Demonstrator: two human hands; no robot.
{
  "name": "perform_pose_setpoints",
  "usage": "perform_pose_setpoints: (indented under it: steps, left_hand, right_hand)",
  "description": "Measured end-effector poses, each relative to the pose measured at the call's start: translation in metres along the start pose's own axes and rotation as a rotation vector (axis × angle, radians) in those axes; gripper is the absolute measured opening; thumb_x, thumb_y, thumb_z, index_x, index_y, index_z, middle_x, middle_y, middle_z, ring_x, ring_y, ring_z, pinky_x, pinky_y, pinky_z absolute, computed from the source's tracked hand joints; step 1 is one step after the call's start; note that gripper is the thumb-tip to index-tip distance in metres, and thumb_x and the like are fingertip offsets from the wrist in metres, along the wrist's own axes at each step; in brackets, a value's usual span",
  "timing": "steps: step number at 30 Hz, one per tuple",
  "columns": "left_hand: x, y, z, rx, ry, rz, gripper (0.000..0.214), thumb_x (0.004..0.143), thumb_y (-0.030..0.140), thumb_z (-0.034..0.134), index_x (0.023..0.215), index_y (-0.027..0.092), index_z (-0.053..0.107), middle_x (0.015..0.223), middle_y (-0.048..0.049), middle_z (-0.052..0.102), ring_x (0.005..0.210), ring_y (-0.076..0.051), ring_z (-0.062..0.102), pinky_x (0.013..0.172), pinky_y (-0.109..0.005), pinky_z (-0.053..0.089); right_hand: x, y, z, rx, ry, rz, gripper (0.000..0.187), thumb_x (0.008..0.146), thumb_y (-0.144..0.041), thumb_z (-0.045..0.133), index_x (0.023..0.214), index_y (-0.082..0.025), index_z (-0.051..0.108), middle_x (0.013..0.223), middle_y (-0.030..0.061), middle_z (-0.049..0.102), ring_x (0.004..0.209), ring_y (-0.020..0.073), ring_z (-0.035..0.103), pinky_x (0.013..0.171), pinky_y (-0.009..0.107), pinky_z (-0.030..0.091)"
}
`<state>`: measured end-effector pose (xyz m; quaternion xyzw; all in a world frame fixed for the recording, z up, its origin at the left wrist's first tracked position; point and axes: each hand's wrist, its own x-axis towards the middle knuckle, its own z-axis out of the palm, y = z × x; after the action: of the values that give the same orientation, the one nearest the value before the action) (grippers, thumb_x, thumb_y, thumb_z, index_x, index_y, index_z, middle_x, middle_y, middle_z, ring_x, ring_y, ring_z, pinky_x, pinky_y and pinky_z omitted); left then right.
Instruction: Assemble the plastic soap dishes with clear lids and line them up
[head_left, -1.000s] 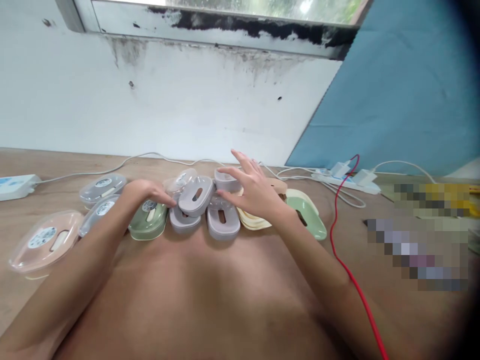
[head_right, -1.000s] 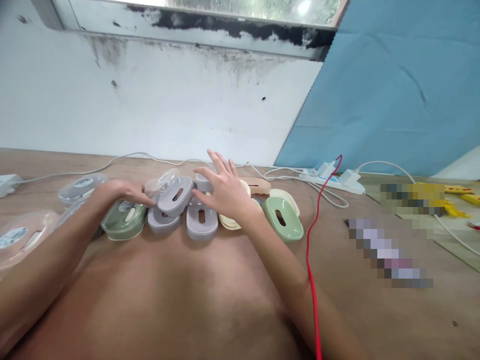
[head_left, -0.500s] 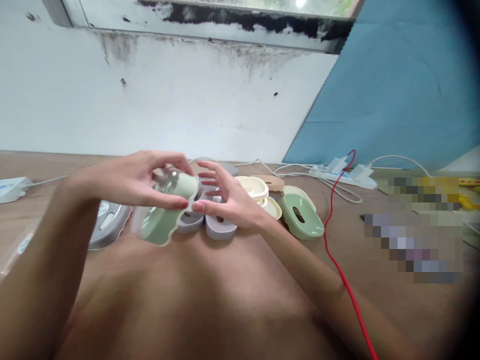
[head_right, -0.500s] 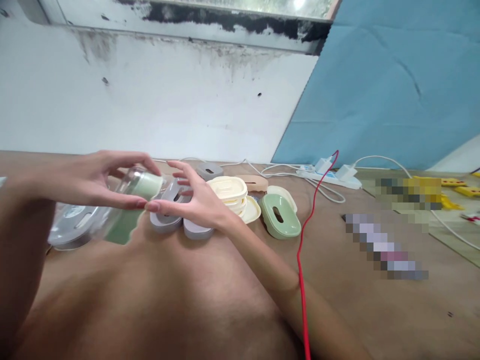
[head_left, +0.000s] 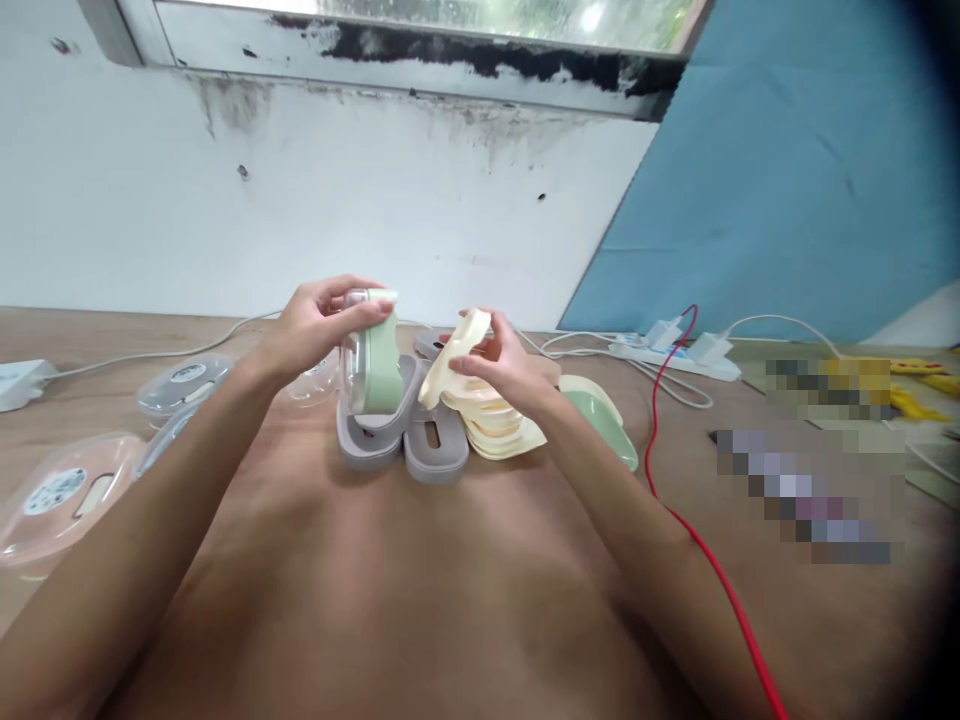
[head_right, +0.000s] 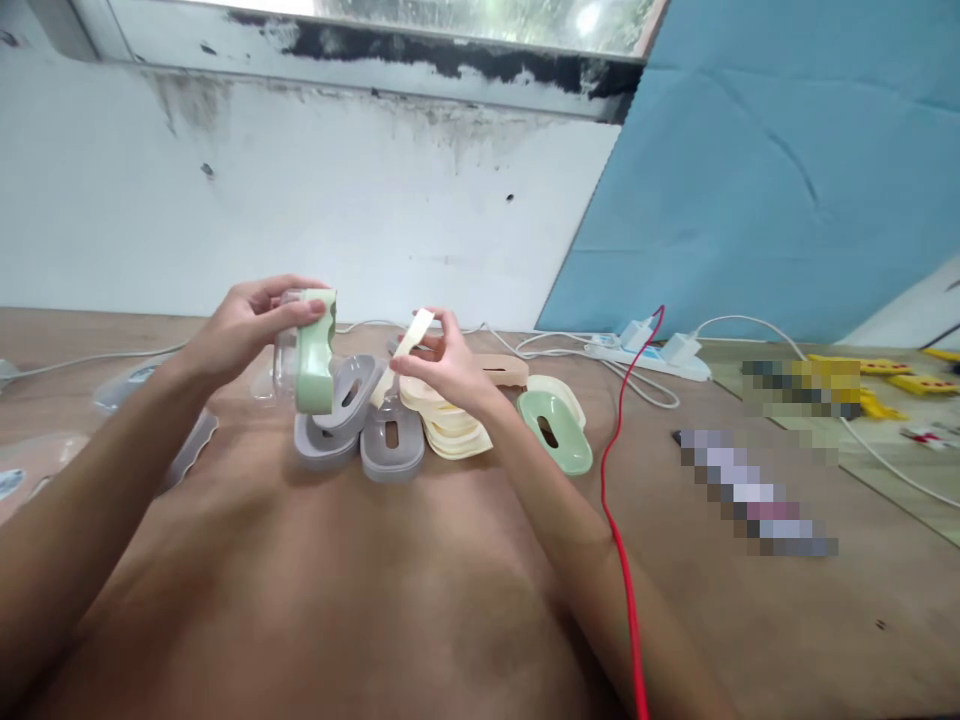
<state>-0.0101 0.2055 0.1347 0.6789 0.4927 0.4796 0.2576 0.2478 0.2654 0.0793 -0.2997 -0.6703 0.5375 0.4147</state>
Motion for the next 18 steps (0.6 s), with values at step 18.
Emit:
perform_pose_setpoints:
  steps: [18]
  left_hand:
    - [0.001,-0.017,0.042,-0.243,-0.037,-0.013,0.061,0.088,0.069,0.07,0.117,0.016,0.075,0.111,-0.0111,0.078,0.1,-0.026,0.073,0.081,-0.032,0.058]
  right_hand:
    - [-0.015,-0.01,0.04,-0.154,-0.18,-0.154,0.118,0.075,-0.051,0.094,0.167,-0.037,0.022,0.162,0.0105,0.05,0.148,0.0344,0.052,0.12,0.055,0.05]
